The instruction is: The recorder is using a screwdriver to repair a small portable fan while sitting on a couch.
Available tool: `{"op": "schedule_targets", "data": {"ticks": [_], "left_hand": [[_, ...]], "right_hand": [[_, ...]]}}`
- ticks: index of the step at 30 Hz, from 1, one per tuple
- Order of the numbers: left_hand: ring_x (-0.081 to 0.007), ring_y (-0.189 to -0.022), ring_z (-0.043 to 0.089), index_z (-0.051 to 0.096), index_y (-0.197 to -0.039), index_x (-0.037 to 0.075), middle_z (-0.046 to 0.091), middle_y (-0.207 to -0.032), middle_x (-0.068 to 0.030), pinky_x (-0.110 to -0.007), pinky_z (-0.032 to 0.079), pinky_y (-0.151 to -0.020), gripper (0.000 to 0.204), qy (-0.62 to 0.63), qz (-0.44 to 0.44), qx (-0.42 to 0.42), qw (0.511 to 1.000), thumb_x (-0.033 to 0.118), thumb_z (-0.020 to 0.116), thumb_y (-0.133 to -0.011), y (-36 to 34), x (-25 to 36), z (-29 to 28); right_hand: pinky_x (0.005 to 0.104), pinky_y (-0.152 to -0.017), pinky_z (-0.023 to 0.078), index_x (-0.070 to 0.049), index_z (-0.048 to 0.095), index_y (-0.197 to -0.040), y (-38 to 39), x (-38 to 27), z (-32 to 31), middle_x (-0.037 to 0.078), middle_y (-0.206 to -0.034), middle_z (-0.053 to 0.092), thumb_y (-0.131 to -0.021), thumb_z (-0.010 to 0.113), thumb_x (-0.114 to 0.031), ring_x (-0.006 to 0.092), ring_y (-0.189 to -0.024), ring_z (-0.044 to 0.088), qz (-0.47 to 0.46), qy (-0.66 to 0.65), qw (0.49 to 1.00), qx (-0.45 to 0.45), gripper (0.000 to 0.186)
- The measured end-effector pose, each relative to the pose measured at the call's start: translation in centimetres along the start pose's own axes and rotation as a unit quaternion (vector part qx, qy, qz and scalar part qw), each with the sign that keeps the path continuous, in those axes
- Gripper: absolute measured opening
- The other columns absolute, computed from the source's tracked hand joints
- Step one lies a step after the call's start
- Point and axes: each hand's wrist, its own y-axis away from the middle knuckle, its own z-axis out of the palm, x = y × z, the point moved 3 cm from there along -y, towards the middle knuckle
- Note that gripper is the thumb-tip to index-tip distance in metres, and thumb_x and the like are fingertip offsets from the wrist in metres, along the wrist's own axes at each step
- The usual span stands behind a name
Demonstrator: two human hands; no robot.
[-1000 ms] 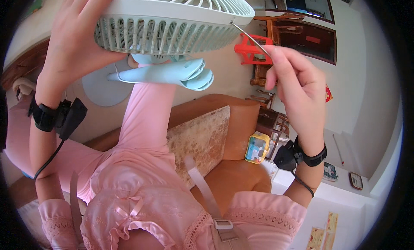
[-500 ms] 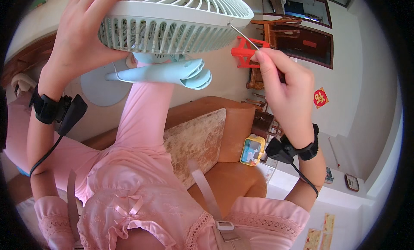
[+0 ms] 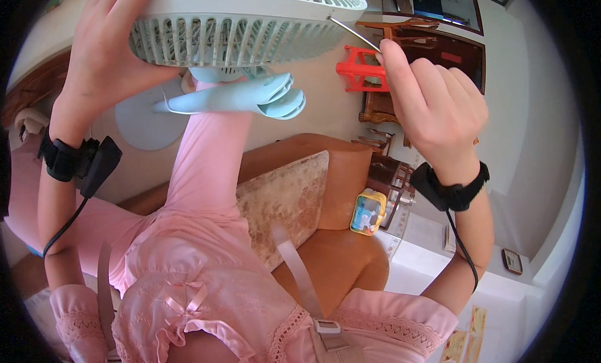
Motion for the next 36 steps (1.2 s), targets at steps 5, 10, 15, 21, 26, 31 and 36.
{"op": "schedule_targets", "data": {"ticks": [5, 10, 15, 21, 26, 31, 36], "left_hand": [[-0.0302, -0.087, 0.053, 0.054, -0.101, 0.006, 0.051, -0.094, -0.0113, -0.038, 0.041, -0.077, 0.058, 0.015, -0.020, -0.050, 0.998, 0.023, 0.079, -0.051, -0.4, 0.4, -0.9], [-0.0306, -0.088, 0.052, 0.054, -0.102, 0.007, 0.051, -0.094, -0.0113, -0.038, 0.040, -0.079, 0.057, 0.005, -0.018, -0.039, 0.999, 0.020, 0.076, -0.051, -0.4, 0.7, -1.1], [-0.0300, -0.089, 0.052, 0.054, -0.102, 0.007, 0.051, -0.093, -0.0112, -0.038, 0.040, -0.079, 0.054, 0.019, -0.011, -0.057, 0.998, 0.021, 0.074, -0.054, -0.6, 0.7, -1.4], [-0.0284, -0.087, 0.051, 0.054, -0.098, 0.008, 0.050, -0.090, -0.0090, -0.037, 0.039, -0.077, 0.049, 0.040, -0.040, -0.096, 0.994, 0.022, 0.074, -0.055, -0.9, 0.7, -1.8], [-0.0275, -0.086, 0.051, 0.053, -0.096, 0.009, 0.050, -0.090, -0.0087, -0.037, 0.039, -0.075, 0.048, 0.027, -0.011, -0.055, 0.998, 0.025, 0.074, -0.056, -0.6, 0.6, -1.8], [-0.0273, -0.085, 0.052, 0.053, -0.096, 0.009, 0.050, -0.090, -0.0088, -0.037, 0.039, -0.074, 0.049, 0.030, -0.016, -0.039, 0.999, 0.028, 0.075, -0.056, -0.4, 0.4, -1.5], [-0.0275, -0.086, 0.053, 0.054, -0.096, 0.009, 0.050, -0.089, -0.0089, -0.037, 0.039, -0.074, 0.051, 0.037, -0.024, -0.016, 0.999, 0.028, 0.077, -0.055, -0.5, 0.5, -1.7]], "right_hand": [[0.0235, -0.046, 0.035, -0.009, 0.070, -0.098, 0.2, -1.1, -0.5, 0.003, -0.061, 0.041, -0.078, 0.070, -0.008, 0.0139, -0.050, 0.040, 0.058, 0.013, 0.998, -0.027, 0.021], [0.0195, -0.046, 0.034, -0.005, 0.067, -0.111, 1.1, -1.2, 0.0, -0.003, -0.059, 0.044, -0.091, 0.059, -0.013, 0.0010, -0.052, 0.036, 0.376, -0.349, 0.857, -0.056, 0.022], [0.0162, -0.039, 0.023, 0.002, 0.060, -0.115, 1.7, -1.6, 1.0, -0.004, -0.060, 0.045, -0.099, 0.041, -0.023, 0.0006, -0.042, 0.028, 0.547, -0.765, 0.281, -0.191, 0.036], [0.0173, -0.036, 0.020, 0.002, 0.060, -0.104, 2.5, -1.7, 2.0, -0.007, -0.058, 0.038, -0.101, 0.036, -0.026, 0.0015, -0.038, 0.022, 0.481, -0.848, 0.104, -0.197, 0.036], [0.0192, -0.042, 0.022, -0.004, 0.061, -0.089, 1.7, -0.6, 2.0, -0.008, -0.056, 0.035, -0.100, 0.042, -0.025, 0.0018, -0.043, 0.026, 0.419, -0.646, 0.584, -0.256, 0.030], [0.0216, -0.050, 0.040, -0.003, 0.060, -0.097, 0.7, -1.4, 0.8, -0.002, -0.062, 0.053, -0.099, 0.046, -0.020, 0.0050, -0.054, 0.046, 0.342, -0.466, 0.795, -0.184, 0.023], [0.0248, -0.052, 0.046, -0.004, 0.061, -0.102, 0.5, -2.1, 0.2, 0.008, -0.074, 0.062, -0.092, 0.056, -0.011, 0.0162, -0.054, 0.057, 0.265, -0.208, 0.927, -0.162, 0.013]]}}
